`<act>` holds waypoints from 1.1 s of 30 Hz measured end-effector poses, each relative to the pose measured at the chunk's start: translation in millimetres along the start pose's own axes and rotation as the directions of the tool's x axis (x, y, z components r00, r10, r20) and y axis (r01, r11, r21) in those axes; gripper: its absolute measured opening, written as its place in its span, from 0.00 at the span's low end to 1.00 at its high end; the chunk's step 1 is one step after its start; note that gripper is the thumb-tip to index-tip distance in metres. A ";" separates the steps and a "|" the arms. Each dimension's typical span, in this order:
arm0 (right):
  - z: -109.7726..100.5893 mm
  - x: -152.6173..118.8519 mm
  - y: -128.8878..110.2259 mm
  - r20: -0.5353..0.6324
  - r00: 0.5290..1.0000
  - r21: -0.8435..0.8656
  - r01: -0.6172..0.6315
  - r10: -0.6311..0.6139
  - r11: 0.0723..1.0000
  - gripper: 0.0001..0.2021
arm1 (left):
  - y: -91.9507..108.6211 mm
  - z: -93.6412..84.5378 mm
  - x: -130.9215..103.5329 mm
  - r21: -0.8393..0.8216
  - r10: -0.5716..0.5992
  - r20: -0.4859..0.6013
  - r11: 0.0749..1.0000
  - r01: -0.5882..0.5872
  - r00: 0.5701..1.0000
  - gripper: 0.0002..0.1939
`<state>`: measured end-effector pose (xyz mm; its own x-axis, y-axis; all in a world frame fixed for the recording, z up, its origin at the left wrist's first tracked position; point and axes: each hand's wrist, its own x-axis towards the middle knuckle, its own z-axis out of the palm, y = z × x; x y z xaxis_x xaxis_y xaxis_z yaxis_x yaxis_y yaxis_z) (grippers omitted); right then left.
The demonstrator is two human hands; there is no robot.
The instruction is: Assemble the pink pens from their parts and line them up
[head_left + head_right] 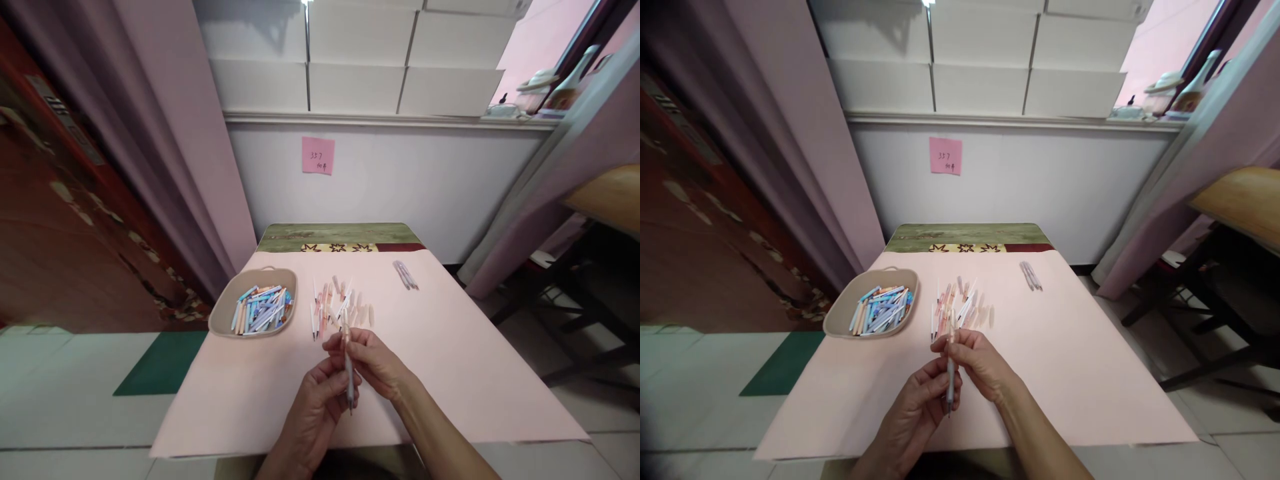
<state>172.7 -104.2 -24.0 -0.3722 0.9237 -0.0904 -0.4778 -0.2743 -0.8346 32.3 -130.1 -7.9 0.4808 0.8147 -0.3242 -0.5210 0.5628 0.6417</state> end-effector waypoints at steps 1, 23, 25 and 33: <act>0.9 -0.2 -0.1 -0.005 1.000 0.002 0.003 -0.003 1.000 0.18 | -0.1 0.2 -0.1 -0.002 -0.001 0.000 1.000 0.001 1.000 0.10; 4.7 -4.7 4.0 -0.023 1.000 0.081 0.004 -0.002 0.997 0.16 | -0.9 -0.3 -3.3 0.012 0.041 -0.055 0.999 -0.040 0.998 0.12; 5.6 -3.8 4.2 -0.064 0.998 0.080 0.014 -0.009 0.997 0.15 | -2.9 -0.1 -2.8 0.038 0.071 -0.082 0.997 -0.068 0.994 0.12; 11.5 -6.1 2.4 -0.212 0.975 -0.008 0.059 -0.059 0.998 0.13 | -7.0 -6.8 0.6 0.081 0.135 -0.156 0.989 -0.123 0.978 0.12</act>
<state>164.7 -113.5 -19.2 -0.1658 0.9740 -0.1543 -0.4926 -0.2173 -0.8427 31.4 -132.7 -17.3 0.2901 0.8949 -0.3392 -0.5178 0.4448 0.7308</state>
